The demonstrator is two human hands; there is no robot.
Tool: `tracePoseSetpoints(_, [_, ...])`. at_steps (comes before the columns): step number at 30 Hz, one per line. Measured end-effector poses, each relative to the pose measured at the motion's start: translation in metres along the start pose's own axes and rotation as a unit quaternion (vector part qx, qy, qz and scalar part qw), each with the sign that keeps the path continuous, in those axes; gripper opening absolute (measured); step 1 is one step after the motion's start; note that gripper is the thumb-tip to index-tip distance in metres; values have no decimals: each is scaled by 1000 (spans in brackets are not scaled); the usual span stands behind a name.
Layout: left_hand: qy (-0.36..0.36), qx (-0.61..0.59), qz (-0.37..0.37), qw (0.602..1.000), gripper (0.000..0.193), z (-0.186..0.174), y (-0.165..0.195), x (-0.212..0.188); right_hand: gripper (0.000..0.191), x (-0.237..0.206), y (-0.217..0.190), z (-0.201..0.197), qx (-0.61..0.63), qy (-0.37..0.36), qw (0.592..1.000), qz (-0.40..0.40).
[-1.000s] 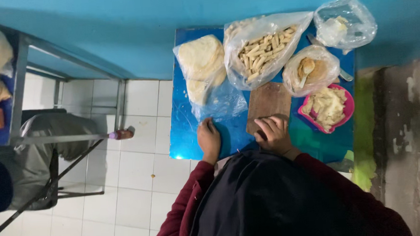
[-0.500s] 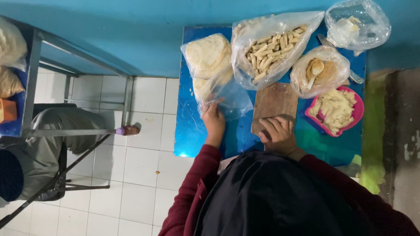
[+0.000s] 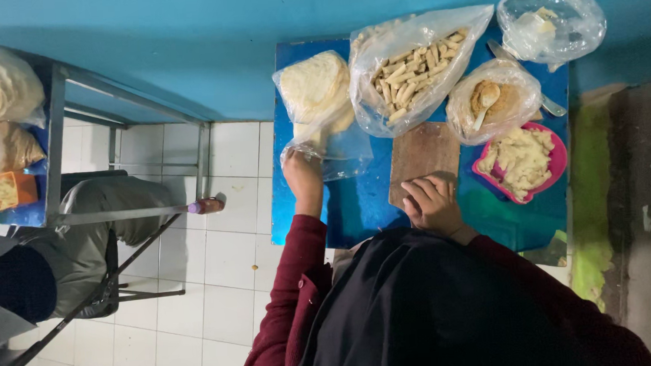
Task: The person sits at a small blue table and assembles filled pastries. They spoon a brown paste onto small square dough wrappers, spread it, fold the wrapper over the filling, and place the folded piece on a growing stack on the cutting board, repeating the cycle with dough pieces taken from a plastic bag.
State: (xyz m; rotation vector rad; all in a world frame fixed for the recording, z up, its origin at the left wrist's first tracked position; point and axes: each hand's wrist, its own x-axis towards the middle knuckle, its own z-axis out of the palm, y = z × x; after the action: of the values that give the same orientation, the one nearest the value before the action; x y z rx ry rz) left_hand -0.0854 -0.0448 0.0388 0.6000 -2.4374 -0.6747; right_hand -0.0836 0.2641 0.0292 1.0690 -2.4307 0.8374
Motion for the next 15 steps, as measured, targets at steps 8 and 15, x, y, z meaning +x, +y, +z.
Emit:
tracePoseSetpoints(8, [-59, 83, 51, 993, 11, 11, -21, -10, 38, -10, 0, 2, 12, -15, 999, 33])
tracePoseSetpoints(15, [-48, -25, 9, 998, 14, 10, -31, -15, 48, -5, -9, -11, -42, -34, 998, 25])
